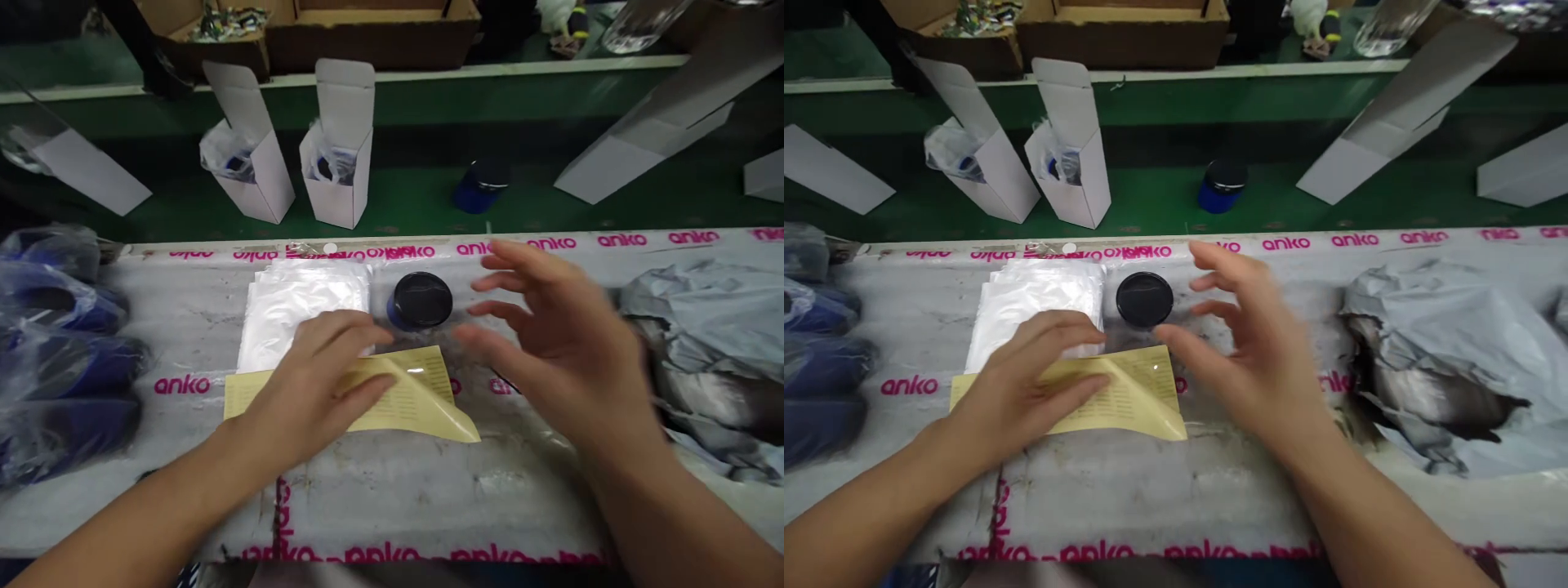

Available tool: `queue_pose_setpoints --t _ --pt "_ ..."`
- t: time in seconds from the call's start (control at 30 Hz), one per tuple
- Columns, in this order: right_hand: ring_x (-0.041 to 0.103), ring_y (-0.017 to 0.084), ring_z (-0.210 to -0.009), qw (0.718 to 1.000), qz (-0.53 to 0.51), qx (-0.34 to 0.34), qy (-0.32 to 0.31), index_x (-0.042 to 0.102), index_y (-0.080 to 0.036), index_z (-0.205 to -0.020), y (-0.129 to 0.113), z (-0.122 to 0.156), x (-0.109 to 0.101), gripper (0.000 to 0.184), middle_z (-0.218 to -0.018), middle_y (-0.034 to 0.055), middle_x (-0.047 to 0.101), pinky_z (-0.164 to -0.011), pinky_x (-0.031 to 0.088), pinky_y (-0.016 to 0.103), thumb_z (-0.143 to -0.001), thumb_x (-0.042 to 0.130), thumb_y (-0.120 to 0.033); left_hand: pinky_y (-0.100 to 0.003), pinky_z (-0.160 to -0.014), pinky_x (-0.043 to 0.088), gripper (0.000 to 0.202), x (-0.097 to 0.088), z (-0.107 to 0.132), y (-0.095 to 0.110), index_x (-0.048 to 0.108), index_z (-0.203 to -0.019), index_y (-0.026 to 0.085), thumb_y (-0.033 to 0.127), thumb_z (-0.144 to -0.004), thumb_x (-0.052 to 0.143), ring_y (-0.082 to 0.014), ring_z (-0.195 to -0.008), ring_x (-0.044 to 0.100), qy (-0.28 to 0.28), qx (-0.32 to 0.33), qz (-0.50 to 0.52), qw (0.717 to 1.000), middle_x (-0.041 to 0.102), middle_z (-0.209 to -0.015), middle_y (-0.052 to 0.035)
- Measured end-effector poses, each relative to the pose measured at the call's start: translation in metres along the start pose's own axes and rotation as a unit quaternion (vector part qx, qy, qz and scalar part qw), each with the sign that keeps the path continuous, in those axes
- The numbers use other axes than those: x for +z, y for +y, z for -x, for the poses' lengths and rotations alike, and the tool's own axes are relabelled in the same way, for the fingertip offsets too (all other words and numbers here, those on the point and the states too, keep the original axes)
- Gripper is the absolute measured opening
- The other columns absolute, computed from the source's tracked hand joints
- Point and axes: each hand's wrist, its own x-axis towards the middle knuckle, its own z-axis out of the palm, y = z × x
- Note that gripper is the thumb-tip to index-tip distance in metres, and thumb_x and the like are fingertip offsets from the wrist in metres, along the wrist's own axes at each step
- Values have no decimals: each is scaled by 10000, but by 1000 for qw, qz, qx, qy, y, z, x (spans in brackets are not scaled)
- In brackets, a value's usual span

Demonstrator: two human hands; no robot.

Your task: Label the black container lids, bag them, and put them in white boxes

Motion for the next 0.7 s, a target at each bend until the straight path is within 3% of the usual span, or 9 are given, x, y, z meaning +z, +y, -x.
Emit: queue_pose_setpoints --t 0.1,0.2,0.33,0.47,0.57,0.63,0.7 --pt "534 288 -1300 997 -8 -37 -64 278 -373 -1531 18 -9 17 841 -1442 83 482 -1059 520 507 -850 767 -301 -323 -952 483 205 -2 -7 -3 590 -1154 241 213 -961 655 -203 -1124 576 57 -40 27 997 616 -1175 -38" --pt "547 262 -1290 997 -17 -46 -64 238 -369 -1522 19 -6 29 795 -1369 80 536 -1084 511 489 -893 717 -286 -345 -1055 465 412 5 -10 -6 533 -1314 266 222 -938 696 -219 -1270 532 74 -61 46 994 571 -1355 -43" --pt "529 248 -1318 994 -31 -82 -58 279 -401 -1491 16 9 36 719 -1423 66 497 -1128 473 508 -923 668 -195 -360 -1162 418 641 16 -13 -10 430 -1460 325 226 -914 750 -216 -1376 485 34 -70 78 994 522 -1481 -12" --pt "500 245 -1352 992 -37 -88 -85 314 -415 -1477 19 14 36 702 -1445 50 481 -1146 454 516 -922 644 -140 -386 -1195 392 726 21 -18 -16 475 -1436 341 187 -825 837 -232 -1411 452 27 -61 109 992 492 -1516 -6" --pt "473 251 -1373 988 -39 -95 -114 375 -405 -1451 14 12 28 644 -1434 46 492 -1150 451 509 -922 631 -141 -431 -1186 404 677 21 -21 -19 519 -1396 326 162 -820 834 -247 -1376 491 27 -57 127 990 542 -1467 -20" --pt "516 265 -1316 990 -41 -80 -110 488 -371 -1368 7 9 19 513 -1365 58 535 -1092 504 488 -918 648 -182 -448 -1187 401 639 20 -22 -19 527 -1389 320 154 -841 811 -255 -1372 493 28 -51 133 989 551 -1455 -28" --pt "614 255 -1124 994 -42 -35 -90 627 -326 -1168 -3 8 9 270 -1183 64 610 -914 590 414 -915 668 -241 -462 -1205 373 634 18 -23 -19 515 -1404 319 146 -858 788 -264 -1394 465 22 -40 132 990 532 -1473 -37"
